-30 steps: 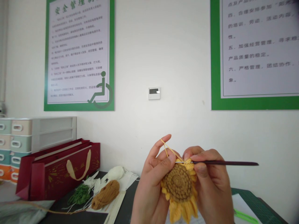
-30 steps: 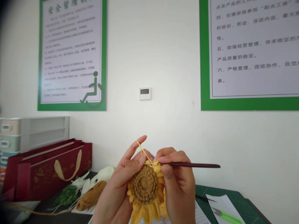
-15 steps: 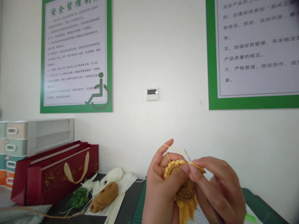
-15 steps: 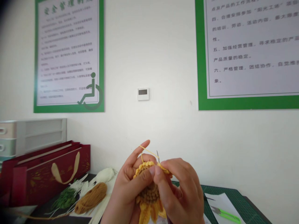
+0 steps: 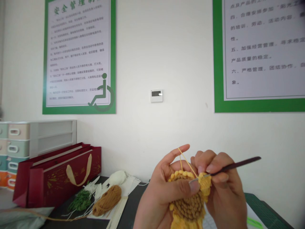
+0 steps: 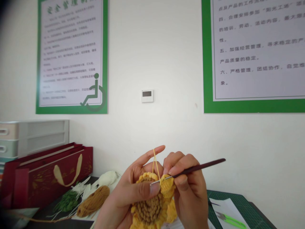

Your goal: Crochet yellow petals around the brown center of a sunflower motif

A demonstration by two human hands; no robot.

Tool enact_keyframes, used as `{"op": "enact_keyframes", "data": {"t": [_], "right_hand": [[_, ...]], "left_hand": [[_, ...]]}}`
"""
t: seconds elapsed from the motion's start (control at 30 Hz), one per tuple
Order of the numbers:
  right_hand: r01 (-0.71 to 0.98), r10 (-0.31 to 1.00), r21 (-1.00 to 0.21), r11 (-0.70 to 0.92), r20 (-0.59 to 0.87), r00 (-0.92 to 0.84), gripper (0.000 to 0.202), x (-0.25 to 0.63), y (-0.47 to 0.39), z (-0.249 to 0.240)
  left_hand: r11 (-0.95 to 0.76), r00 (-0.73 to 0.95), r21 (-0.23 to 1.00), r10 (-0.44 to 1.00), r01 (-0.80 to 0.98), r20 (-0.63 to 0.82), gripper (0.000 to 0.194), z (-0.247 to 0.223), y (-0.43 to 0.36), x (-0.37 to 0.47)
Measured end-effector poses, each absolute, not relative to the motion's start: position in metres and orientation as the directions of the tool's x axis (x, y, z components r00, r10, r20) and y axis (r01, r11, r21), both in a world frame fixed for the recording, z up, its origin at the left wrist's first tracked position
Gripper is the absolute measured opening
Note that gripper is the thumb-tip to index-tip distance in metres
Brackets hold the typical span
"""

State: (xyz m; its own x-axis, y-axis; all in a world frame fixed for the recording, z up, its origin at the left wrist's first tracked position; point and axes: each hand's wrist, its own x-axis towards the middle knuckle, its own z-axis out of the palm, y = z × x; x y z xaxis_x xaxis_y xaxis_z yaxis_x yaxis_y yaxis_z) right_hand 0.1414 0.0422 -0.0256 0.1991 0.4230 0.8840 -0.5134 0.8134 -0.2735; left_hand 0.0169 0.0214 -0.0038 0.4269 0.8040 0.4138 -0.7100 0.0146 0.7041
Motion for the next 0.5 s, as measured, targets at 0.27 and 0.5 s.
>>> {"op": "enact_keyframes", "data": {"t": [0.27,0.5], "right_hand": [[-0.493,0.521,-0.458,0.739,0.854,-0.013,0.022,0.17,0.039,-0.032],[-0.586,0.65,-0.56,0.586,0.757,-0.073,0.026,0.161,0.038,-0.028]], "left_hand": [[0.018,0.585,0.833,0.721,-0.553,0.373,0.074,-0.006,0.03,0.003],[-0.218,0.395,0.826,0.797,-0.519,0.458,0.07,0.002,0.015,0.006]]}}
